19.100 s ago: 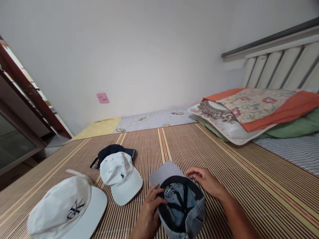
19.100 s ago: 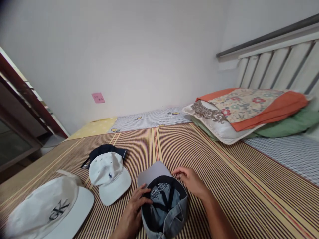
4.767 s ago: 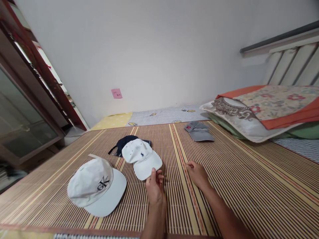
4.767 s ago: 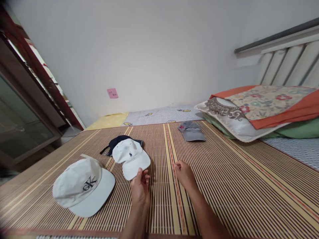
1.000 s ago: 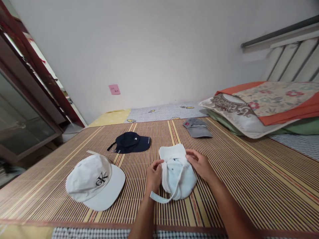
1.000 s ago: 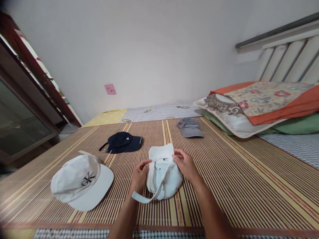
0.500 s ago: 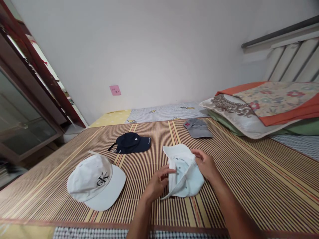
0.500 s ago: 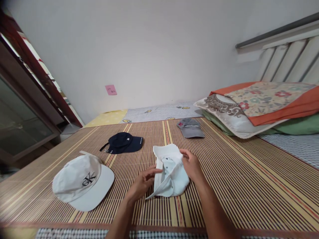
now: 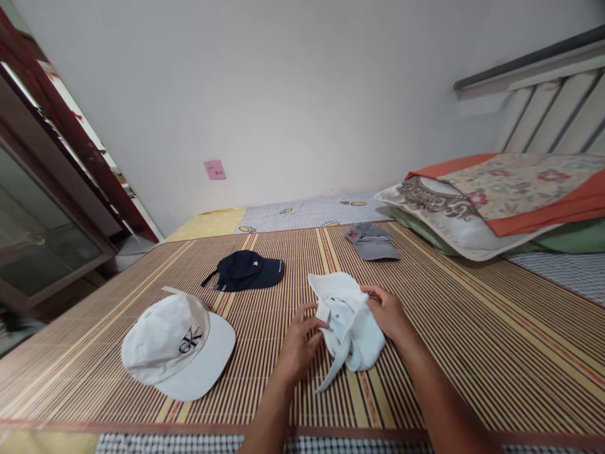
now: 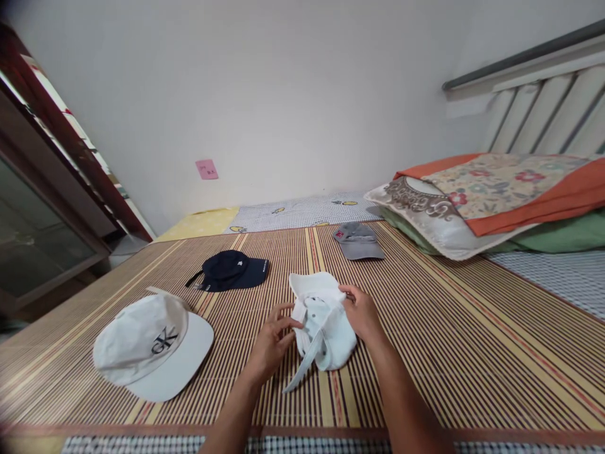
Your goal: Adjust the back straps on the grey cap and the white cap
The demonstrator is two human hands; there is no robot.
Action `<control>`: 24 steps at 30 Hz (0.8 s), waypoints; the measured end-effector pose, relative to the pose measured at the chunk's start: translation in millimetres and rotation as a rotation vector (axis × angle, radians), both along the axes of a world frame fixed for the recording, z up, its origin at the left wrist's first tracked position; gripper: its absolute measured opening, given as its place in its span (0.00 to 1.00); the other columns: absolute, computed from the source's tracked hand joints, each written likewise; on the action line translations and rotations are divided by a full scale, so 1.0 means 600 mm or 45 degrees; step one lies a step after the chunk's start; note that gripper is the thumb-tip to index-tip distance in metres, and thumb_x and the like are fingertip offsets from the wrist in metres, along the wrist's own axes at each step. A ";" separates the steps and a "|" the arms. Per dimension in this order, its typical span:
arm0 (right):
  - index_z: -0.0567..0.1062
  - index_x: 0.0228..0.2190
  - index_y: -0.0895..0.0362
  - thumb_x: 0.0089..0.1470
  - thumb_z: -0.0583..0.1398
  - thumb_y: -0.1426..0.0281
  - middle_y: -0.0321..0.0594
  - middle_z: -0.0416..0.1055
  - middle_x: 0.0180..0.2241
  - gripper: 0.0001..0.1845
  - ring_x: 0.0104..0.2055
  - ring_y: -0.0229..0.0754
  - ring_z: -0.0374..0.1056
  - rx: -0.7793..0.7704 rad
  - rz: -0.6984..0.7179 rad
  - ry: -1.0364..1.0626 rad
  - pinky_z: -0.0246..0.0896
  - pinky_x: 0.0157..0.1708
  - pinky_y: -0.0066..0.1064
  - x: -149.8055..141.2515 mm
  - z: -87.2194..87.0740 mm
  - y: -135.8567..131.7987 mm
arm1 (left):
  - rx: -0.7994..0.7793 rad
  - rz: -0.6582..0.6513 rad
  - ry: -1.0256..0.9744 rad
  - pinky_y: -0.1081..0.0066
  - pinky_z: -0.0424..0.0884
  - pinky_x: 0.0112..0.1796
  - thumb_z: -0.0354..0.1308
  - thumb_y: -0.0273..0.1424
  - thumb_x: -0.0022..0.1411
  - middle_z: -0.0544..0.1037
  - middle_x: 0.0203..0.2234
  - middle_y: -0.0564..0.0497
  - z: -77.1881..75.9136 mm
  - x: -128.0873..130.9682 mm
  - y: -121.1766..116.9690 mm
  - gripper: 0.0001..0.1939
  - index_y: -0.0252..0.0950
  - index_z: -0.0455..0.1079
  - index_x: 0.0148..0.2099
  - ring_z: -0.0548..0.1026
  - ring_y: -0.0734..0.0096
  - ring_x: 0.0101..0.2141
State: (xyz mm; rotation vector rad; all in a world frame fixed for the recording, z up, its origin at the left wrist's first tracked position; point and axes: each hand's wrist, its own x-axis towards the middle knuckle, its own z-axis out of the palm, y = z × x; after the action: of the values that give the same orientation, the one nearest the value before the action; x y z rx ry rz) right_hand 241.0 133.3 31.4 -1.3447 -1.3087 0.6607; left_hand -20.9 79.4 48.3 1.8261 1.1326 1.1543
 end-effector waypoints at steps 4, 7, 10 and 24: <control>0.83 0.37 0.52 0.46 0.59 0.68 0.46 0.85 0.40 0.17 0.43 0.55 0.81 0.006 0.033 -0.016 0.75 0.47 0.46 -0.008 0.009 -0.009 | 0.102 0.204 -0.122 0.61 0.72 0.49 0.57 0.24 0.62 0.72 0.60 0.43 0.004 0.003 0.005 0.09 0.40 0.77 0.39 0.78 0.60 0.49; 0.83 0.36 0.52 0.49 0.60 0.65 0.46 0.85 0.38 0.13 0.43 0.55 0.81 0.016 0.054 -0.021 0.76 0.47 0.46 -0.018 0.014 -0.014 | 0.037 0.146 -0.234 0.67 0.70 0.45 0.57 0.25 0.62 0.80 0.44 0.46 0.004 0.004 0.006 0.07 0.39 0.76 0.39 0.77 0.62 0.44; 0.83 0.37 0.53 0.49 0.61 0.64 0.48 0.85 0.40 0.14 0.44 0.56 0.81 0.037 0.040 -0.019 0.76 0.48 0.48 -0.024 0.015 -0.015 | -0.084 0.098 -0.276 0.73 0.66 0.33 0.57 0.28 0.64 0.76 0.30 0.53 0.004 0.007 0.003 0.07 0.39 0.77 0.40 0.72 0.69 0.30; 0.80 0.45 0.53 0.61 0.57 0.64 0.45 0.82 0.47 0.15 0.51 0.52 0.77 0.195 0.374 -0.244 0.68 0.54 0.45 -0.042 0.112 -0.062 | -0.376 0.038 -0.398 0.76 0.55 0.19 0.62 0.43 0.59 0.66 0.16 0.61 0.009 0.010 0.017 0.15 0.36 0.74 0.40 0.59 0.78 0.16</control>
State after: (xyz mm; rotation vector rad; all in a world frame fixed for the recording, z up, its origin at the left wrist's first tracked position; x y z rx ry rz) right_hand 215.9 96.2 98.6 -1.1228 -1.6978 0.6257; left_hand -14.9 89.4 53.7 1.3562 1.0833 1.1710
